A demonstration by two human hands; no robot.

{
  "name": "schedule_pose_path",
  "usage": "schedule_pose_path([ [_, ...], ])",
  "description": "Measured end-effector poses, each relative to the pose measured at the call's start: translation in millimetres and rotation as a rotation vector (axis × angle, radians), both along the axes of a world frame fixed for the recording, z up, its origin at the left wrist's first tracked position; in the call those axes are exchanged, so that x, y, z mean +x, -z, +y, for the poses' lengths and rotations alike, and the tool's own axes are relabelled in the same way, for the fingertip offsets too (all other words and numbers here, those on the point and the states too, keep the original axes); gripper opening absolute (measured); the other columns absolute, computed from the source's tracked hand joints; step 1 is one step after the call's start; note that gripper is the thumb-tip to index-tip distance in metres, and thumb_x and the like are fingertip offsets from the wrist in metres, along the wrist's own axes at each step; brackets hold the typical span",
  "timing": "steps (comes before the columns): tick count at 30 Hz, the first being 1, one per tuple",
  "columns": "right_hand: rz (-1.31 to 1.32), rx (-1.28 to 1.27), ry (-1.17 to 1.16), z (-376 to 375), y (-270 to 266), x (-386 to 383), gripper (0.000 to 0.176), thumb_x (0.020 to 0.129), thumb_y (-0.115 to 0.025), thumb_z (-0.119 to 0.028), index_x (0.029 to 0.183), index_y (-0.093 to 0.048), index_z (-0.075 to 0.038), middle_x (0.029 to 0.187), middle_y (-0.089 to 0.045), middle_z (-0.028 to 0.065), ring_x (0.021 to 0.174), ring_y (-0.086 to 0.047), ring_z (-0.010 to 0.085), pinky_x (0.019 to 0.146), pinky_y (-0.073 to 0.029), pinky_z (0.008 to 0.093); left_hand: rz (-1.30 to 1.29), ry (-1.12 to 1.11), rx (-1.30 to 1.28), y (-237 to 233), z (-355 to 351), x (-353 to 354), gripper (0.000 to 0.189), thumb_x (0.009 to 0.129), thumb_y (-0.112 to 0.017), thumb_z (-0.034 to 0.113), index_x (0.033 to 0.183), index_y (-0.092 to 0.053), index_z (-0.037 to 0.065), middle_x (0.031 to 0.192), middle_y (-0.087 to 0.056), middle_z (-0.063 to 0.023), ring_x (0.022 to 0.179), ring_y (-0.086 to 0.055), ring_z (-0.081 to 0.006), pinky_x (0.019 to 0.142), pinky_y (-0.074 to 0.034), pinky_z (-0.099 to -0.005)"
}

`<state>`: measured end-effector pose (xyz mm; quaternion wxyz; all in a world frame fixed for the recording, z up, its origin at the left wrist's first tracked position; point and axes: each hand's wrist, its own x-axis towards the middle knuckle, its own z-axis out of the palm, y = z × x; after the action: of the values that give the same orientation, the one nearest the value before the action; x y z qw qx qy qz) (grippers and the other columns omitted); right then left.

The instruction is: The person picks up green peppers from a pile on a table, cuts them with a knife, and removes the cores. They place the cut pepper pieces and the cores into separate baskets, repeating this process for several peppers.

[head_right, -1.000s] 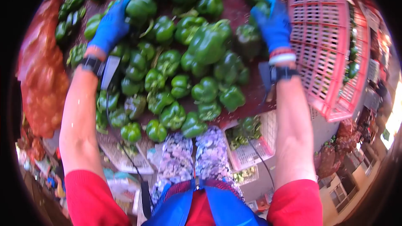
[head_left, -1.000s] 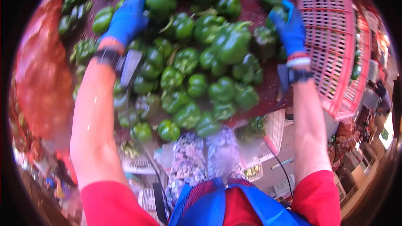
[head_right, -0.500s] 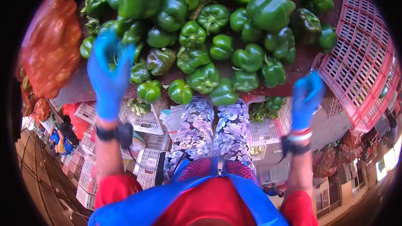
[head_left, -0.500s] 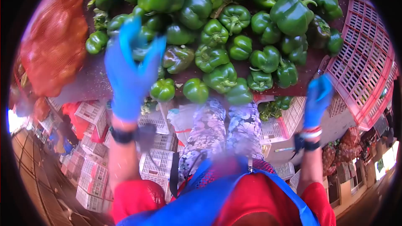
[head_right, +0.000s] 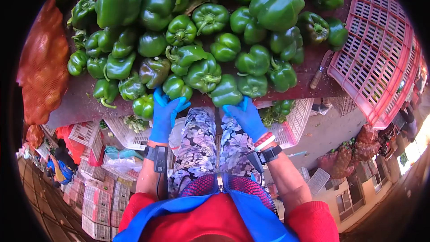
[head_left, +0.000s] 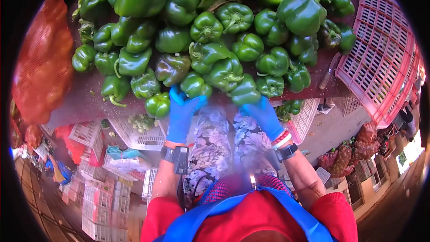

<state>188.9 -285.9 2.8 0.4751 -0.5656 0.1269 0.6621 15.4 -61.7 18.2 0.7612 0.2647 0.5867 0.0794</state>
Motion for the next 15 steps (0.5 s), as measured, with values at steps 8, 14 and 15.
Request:
schedule_pose_path([
  [8,-0.222,-0.179,-0.142,-53.9,-8.4,60.8,0.053,0.089,-0.07,-0.014,0.133,-0.045,0.001,0.119,-0.063,0.0153,0.097,-0.068,0.0224,0.086,-0.056,0.0347,0.266,0.517,0.189,6.1,-37.5,-100.9,0.06,0.088,-0.075,0.009,0.136,-0.041,0.002,0.114,-0.062,-0.0171,0.091,-0.069,-0.0252,0.079,-0.062,-0.0397],
  [14,-0.35,-0.501,-0.222,-79.8,57.0,83.7,0.024,0.091,-0.067,-0.017,0.105,-0.061,0.002,0.081,-0.068,0.0134,0.061,-0.068,0.0209,0.055,-0.058,0.0315,0.581,0.064,0.229,-29.9,-8.2,-105.8,0.039,0.088,-0.076,0.011,0.12,-0.055,0.003,0.106,-0.063,-0.0104,0.09,-0.065,-0.0171,0.073,-0.059,-0.033],
  [15,-0.448,-0.494,-0.249,-65.6,48.1,79.7,0.021,0.094,-0.061,-0.019,0.095,-0.063,0.001,0.072,-0.067,0.0143,0.049,-0.064,0.0214,0.048,-0.055,0.0315,0.551,0.094,0.41,-16.9,0.8,-105.3,0.039,0.088,-0.076,0.011,0.121,-0.055,0.003,0.108,-0.063,-0.0117,0.093,-0.065,-0.0193,0.076,-0.059,-0.0353],
])
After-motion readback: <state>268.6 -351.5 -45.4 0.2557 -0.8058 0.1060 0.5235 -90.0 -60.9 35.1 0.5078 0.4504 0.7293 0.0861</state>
